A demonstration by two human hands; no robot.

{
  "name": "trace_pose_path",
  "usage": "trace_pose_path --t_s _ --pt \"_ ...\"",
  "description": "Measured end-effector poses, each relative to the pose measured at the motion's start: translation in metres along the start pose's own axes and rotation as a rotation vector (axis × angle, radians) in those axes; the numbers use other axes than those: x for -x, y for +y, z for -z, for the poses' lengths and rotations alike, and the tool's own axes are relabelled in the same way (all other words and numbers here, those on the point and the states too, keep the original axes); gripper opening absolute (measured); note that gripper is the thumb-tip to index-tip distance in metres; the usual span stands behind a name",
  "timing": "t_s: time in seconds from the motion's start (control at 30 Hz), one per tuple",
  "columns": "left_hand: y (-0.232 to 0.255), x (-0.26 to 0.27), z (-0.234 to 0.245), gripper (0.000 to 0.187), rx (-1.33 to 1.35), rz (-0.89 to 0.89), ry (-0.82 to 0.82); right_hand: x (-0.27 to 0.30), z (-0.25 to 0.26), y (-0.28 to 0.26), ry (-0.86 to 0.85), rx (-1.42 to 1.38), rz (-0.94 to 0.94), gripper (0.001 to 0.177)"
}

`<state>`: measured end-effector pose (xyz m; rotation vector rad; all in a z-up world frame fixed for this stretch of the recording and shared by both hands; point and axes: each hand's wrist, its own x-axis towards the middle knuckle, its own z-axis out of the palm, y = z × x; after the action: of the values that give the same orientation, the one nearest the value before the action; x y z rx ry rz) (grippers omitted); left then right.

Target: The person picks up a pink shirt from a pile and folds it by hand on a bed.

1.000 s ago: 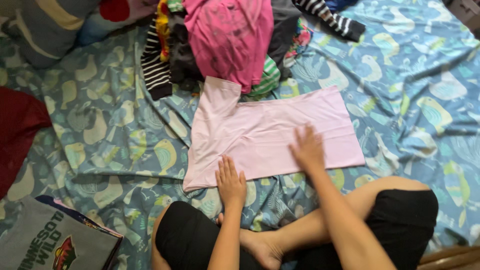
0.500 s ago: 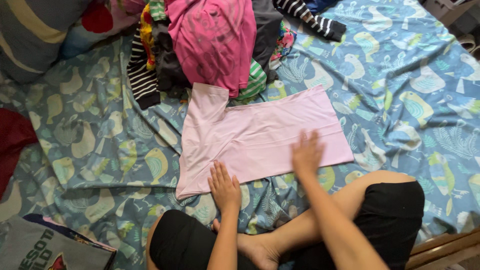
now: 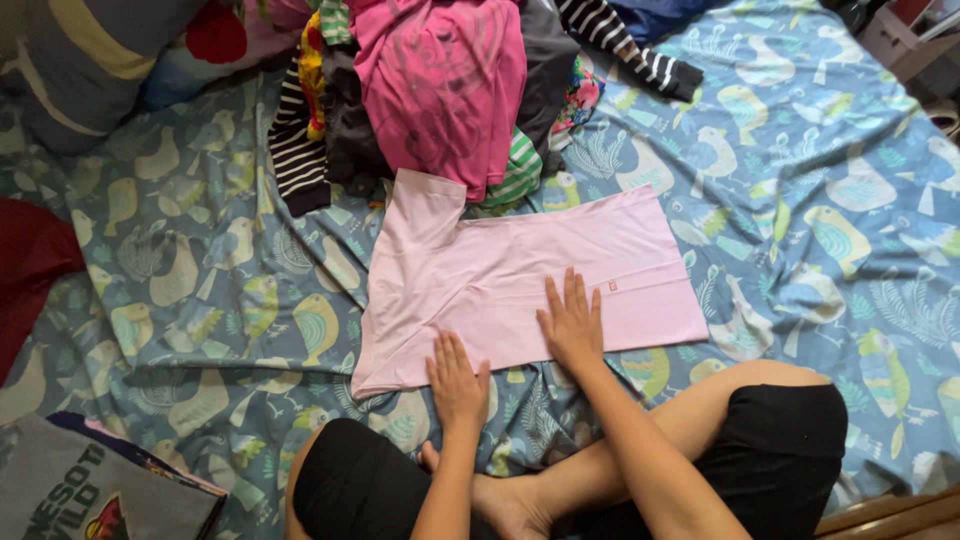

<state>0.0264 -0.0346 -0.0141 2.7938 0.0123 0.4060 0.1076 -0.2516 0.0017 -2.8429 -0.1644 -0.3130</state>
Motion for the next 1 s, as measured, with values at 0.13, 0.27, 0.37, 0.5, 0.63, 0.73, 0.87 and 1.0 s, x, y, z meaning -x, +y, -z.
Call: trace_pose_path --t_s 0.13,0.27,0.37,0.5,0.63,0.73,0.87,1.0 --pt "0.017 -0.001 -0.003 0.086 0.034 -0.092 -0.055 0.021 -0.007 -0.014 -0.016 -0.019 0.096 0.066" --pt "0.023 0.001 -0.001 0.083 0.019 -0.137 -0.085 0.043 -0.005 -0.039 -0.017 -0.074 0.137 0.066" --pt "0.025 0.001 0.002 0.08 0.018 -0.134 -0.086 0.027 -0.002 -0.04 -0.008 -0.09 0.16 0.066" --pt "0.026 0.001 0.003 0.079 0.02 -0.139 -0.073 0.004 -0.002 -0.042 0.007 -0.092 0.167 0.066" --pt "0.026 0.003 0.002 0.078 0.032 -0.129 -0.073 0.009 -0.002 -0.044 0.024 -0.1 0.172 0.066" --pt "0.027 0.004 0.002 0.077 0.05 -0.117 -0.075 0.03 0.001 -0.045 -0.009 -0.107 0.18 0.067" --pt "0.029 0.002 0.005 0.076 0.046 -0.104 -0.079 0.044 0.004 -0.05 0.003 -0.134 0.184 0.066" --pt "0.03 0.002 0.006 0.077 0.052 -0.103 -0.075 0.026 0.0 -0.049 0.016 -0.091 0.208 0.065"
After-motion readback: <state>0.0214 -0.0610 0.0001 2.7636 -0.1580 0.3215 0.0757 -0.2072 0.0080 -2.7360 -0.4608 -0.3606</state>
